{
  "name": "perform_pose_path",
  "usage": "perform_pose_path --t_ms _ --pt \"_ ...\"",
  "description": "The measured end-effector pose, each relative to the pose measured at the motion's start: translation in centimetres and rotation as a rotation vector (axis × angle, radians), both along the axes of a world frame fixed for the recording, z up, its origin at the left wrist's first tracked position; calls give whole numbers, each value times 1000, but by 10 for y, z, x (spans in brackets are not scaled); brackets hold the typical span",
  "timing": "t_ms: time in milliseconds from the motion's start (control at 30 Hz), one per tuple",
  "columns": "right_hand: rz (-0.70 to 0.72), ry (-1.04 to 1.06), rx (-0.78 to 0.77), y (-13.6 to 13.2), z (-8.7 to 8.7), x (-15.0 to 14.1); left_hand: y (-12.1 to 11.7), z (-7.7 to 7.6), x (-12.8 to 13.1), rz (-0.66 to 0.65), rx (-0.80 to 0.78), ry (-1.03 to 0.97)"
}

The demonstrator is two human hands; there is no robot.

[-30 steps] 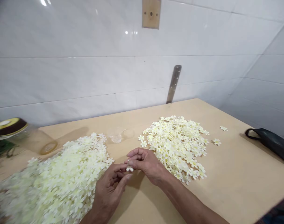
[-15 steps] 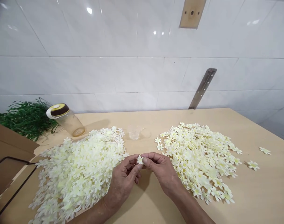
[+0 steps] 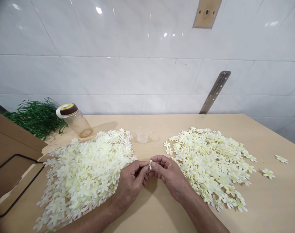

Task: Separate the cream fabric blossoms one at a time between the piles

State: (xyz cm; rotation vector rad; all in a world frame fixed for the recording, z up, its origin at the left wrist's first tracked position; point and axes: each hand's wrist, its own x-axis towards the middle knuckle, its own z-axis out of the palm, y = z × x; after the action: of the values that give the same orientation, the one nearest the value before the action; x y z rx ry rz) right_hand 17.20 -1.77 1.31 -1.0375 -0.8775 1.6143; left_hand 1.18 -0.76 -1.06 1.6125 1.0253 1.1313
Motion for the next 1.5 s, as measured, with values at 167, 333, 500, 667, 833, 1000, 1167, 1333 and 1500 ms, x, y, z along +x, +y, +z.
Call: perform_pose_path --t_ms 167,333,500,667,833,1000,1167,1333,1500 --pt "133 -73 -41 -1 4 6 -1 5 0 45 85 71" --pt "124 -97 -81 -1 -3 7 -4 6 0 41 205 118" --pt "31 -76 -66 -1 -12 -1 -5 3 2 42 212 98" --pt "-163 -180 -21 4 -12 4 -2 0 5 43 -52 -51" --pt "-177 -310 54 4 -9 5 -4 -2 5 -20 -38 -44" --pt "-85 -269 39 0 -9 -4 -7 3 3 -45 -32 -57" --pt "-31 -285 67 -2 -10 -5 -6 6 5 -69 -112 -126" --pt "-63 -404 126 -3 -4 -3 -2 0 6 -17 -152 -168" --pt "-91 -426 111 -2 0 0 0 -1 6 -44 -220 -162"
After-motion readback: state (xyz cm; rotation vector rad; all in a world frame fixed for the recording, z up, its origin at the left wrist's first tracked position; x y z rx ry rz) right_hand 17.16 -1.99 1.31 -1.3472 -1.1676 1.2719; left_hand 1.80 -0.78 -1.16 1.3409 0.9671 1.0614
